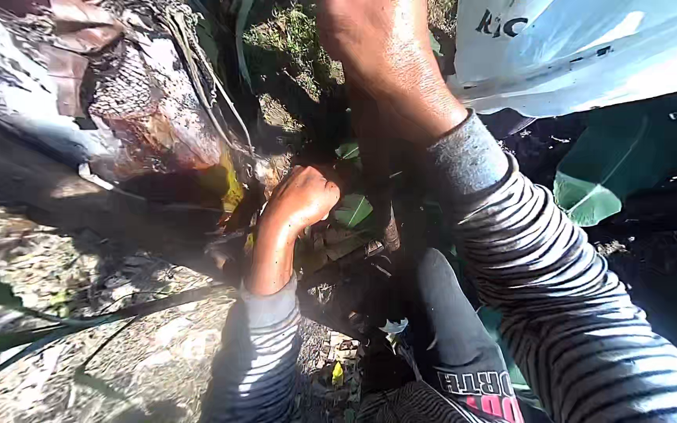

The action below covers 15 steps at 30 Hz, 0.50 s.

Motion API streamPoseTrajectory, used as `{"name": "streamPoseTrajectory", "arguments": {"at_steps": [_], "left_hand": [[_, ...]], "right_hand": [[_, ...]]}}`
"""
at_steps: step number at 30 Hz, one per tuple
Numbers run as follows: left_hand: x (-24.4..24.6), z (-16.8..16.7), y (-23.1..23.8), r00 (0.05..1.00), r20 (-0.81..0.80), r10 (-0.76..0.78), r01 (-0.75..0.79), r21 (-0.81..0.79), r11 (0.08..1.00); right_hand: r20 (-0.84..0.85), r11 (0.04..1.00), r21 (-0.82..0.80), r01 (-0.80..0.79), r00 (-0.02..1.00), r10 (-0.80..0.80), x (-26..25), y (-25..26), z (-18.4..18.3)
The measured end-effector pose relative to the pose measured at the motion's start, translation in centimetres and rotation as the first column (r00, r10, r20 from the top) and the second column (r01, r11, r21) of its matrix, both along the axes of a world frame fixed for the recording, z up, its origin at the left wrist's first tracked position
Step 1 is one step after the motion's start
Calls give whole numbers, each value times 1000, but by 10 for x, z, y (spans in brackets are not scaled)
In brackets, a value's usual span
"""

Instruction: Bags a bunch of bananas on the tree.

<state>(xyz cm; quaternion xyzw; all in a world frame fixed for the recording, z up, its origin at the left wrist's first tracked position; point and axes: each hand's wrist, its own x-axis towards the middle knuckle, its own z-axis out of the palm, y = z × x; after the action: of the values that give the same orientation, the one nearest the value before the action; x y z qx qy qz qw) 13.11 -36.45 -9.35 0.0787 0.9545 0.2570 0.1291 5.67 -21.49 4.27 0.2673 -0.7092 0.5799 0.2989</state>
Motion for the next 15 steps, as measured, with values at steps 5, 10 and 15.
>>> {"name": "streamPoseTrajectory", "arguments": {"at_steps": [5,10,15], "left_hand": [[4,-2,-5,997,-77,-3,3,-9,1000],[4,-3,-5,1000,9,1,-1,24,1000],[6,-2,-6,998,-56,7,4,184,983]], "right_hand": [[-107,994,-58,97,989,-103,6,-10,7],[118,999,26,22,993,-25,28,-1,-1],[133,995,-65,-72,988,80,13,-3,10]]}}
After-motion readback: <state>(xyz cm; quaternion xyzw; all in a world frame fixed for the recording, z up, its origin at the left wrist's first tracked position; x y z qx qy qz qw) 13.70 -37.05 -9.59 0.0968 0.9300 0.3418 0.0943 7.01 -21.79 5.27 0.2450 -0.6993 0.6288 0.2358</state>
